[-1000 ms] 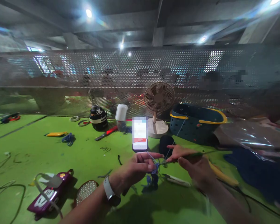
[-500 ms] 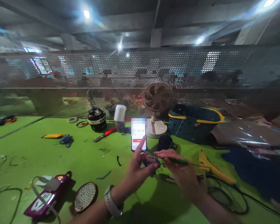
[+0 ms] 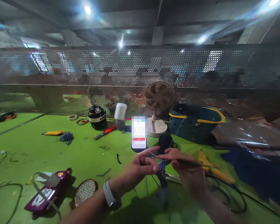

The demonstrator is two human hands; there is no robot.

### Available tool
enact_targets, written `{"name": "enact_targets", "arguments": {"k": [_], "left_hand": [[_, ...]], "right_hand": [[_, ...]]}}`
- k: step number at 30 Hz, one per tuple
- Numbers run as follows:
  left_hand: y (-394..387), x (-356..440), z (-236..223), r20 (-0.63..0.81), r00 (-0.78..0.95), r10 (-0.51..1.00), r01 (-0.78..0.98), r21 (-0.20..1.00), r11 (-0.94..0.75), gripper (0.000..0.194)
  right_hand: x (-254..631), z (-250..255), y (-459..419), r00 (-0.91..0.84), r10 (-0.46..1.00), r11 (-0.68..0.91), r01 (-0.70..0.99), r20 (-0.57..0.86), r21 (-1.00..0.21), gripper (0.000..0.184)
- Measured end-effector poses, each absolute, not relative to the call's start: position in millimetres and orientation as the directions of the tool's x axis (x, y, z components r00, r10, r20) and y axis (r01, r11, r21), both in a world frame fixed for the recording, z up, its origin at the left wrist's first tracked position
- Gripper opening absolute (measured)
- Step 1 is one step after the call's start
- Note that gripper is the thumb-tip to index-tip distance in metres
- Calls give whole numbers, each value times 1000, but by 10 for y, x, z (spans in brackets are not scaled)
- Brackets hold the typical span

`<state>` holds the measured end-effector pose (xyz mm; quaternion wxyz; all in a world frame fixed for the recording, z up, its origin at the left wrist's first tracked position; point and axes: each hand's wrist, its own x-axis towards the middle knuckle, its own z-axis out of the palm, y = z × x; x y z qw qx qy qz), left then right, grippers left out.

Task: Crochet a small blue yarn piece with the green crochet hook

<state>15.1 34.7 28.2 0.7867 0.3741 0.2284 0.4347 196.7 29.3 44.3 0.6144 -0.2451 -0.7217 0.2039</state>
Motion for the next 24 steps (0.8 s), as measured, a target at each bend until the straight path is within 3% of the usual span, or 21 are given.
{"name": "enact_targets", "arguments": {"k": [2,5,10,16,19,21,23,24], "left_hand": [[381,104,305,-38,529,848,-462,825,325,65],[419,36,336,-21,540,841,-378,887,265,60],[441,-65,412,51,579,813,-250,961,118,62],[431,-115,492,61,628,776,-212,972,96,62],[435,-121,502,50,623,780,-209,972,105,60],[435,-114,516,36,604,796,-201,974,108,60],[424,-83,529,20,547,837,-219,968,119,63],[413,-55,527,15,499,866,-251,960,127,65]], "right_hand": [[1962,439,297,-103,760,640,-59,642,-766,12],[1994,432,307,-152,876,425,-207,458,-881,12],[2052,480,328,-285,909,233,-255,303,-938,13],[2049,533,333,-372,896,126,-307,241,-943,16],[2068,545,317,-392,884,167,-243,254,-956,18],[2078,539,314,-377,868,309,-96,322,-946,18],[2072,510,320,-358,785,589,180,505,-788,18],[2059,488,323,-375,702,712,329,606,-621,17]]}}
